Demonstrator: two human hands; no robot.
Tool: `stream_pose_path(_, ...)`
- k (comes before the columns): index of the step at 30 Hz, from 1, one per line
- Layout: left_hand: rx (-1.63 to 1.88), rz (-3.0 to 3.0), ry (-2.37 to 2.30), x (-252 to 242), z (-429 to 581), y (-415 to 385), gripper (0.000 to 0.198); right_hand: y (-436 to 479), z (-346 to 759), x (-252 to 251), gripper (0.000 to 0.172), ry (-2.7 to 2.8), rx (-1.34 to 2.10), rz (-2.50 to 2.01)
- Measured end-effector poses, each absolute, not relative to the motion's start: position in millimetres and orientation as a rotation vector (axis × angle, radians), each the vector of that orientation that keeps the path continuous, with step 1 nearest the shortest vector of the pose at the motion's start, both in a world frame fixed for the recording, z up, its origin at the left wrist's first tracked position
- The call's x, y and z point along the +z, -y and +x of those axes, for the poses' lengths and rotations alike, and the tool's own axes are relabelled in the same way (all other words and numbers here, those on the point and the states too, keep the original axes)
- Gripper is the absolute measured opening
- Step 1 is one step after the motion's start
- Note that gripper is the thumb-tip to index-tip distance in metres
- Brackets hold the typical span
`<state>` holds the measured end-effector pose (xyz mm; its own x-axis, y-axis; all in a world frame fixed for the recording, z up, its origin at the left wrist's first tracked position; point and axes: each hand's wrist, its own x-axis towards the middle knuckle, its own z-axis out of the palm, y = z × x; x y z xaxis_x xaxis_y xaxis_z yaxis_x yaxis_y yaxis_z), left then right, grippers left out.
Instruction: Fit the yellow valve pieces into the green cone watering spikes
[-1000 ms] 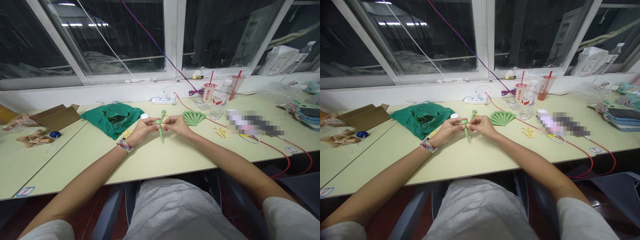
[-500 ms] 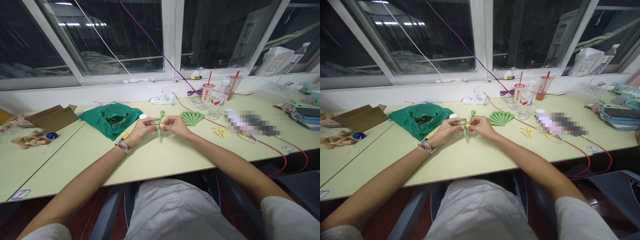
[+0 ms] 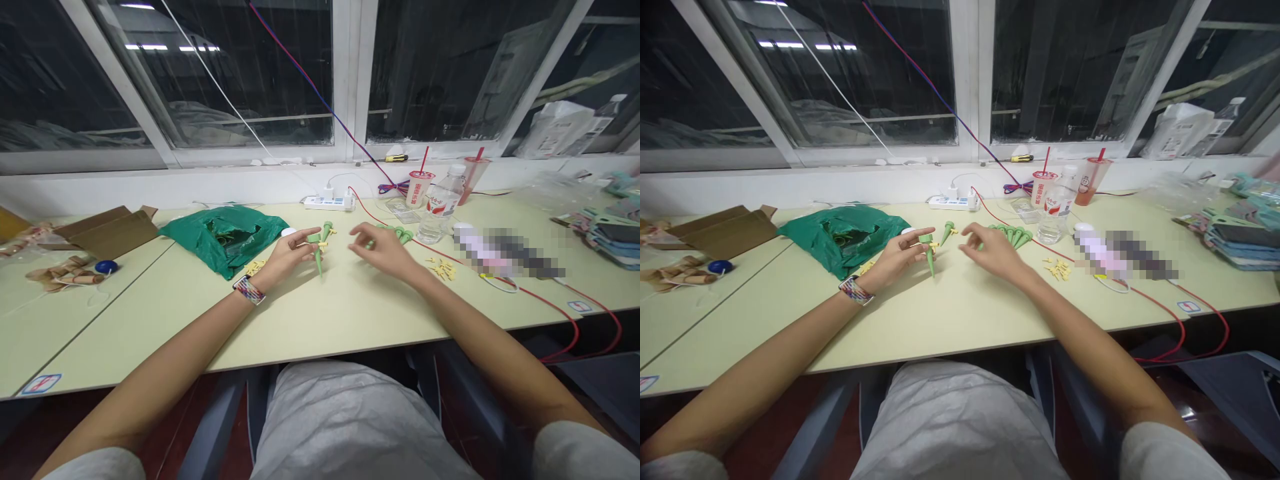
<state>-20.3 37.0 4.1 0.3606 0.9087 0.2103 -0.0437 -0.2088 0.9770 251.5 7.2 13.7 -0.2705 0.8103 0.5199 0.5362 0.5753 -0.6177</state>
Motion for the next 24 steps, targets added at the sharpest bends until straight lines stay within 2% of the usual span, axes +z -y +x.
stream_pose_path(3, 1.058, 1.44, -0.793, 2, -19, -39, 0.05, -2, 320, 16, 0.017, 2.075, 0.018, -1.528)
stream_pose_path(6, 1.067, 1.425, -0.773, 1, -17, -39, 0.045, 2, 378, 11, 0.022, 2.017, -0.057, -1.971)
stream_pose_path(8, 1.057, 1.429, -0.767, -1, -16, -39, 0.044, 4, 401, 7, 0.021, 2.033, -0.047, -2.102)
stream_pose_path(16, 1.035, 1.402, -0.771, -11, -19, -44, 0.051, -2, 418, -2, 0.017, 2.093, 0.118, -2.138)
stream_pose_path(24, 1.05, 1.449, -0.79, -9, -16, -42, 0.048, -5, 392, 2, 0.015, 2.096, 0.032, -2.034)
